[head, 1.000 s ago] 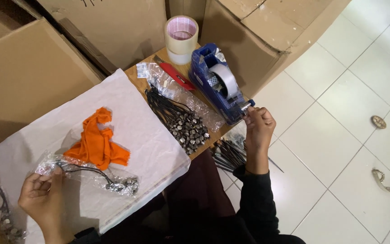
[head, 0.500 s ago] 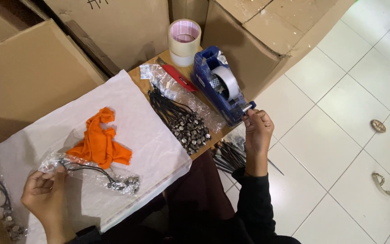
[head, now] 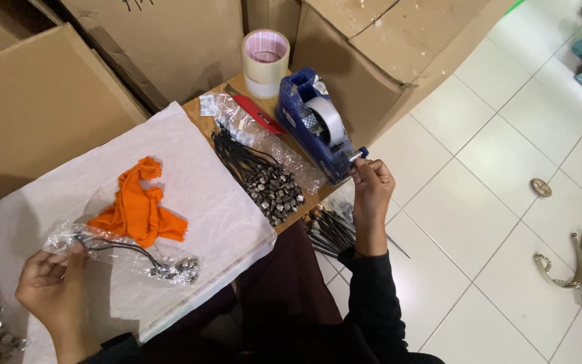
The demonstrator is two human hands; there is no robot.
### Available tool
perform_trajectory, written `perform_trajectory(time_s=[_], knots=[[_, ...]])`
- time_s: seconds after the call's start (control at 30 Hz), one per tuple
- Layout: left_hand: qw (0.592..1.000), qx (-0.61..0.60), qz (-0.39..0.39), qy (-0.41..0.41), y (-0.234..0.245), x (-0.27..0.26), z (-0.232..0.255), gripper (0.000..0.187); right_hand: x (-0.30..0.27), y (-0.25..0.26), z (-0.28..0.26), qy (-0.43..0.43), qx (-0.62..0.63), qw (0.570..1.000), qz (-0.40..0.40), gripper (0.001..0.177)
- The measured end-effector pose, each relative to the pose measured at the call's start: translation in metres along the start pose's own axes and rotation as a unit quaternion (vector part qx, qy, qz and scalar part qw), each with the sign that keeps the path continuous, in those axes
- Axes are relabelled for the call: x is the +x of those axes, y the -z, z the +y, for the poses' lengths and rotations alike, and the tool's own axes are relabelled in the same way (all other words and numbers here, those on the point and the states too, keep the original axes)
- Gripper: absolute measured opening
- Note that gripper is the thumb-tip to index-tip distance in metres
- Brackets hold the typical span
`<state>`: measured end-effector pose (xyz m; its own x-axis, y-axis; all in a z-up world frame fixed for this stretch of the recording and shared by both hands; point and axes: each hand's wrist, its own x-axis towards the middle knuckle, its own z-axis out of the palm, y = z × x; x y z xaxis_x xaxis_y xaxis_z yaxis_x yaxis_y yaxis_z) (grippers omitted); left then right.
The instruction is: Packaging small necklaces into individual plastic bags at a workstation.
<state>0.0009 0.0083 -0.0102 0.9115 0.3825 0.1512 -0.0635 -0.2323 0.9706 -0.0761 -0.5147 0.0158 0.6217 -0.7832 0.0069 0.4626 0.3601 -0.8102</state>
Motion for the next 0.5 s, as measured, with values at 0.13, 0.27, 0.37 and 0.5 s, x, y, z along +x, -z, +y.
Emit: perform_trajectory(time_s=[0.13,0.27,0.37,0.5], knots=[[1.0,-0.011,-0.003,-0.02,0.001,0.003,-0.01,0.024,-0.002,-0.005,-0.004,0.009,-0.013,1.0,0.004,0.028],[1.0,0.008,-0.002,-0.022,0.0,0.001,0.0,0.023,-0.001,0.0,-0.001,-0.016,-0.012,1.0,-0.001,0.025],[1.0,0.008,-0.007,-0.024,-0.001,0.0,0.002,0.023,0.002,0.007,0.004,-0.02,0.024,0.999,-0.015,0.021],[0.998,-0.027,-0.022,-0.044,0.001,0.004,-0.013,0.025,0.007,0.018,0.016,-0.007,0.021,1.0,-0.008,0.02]])
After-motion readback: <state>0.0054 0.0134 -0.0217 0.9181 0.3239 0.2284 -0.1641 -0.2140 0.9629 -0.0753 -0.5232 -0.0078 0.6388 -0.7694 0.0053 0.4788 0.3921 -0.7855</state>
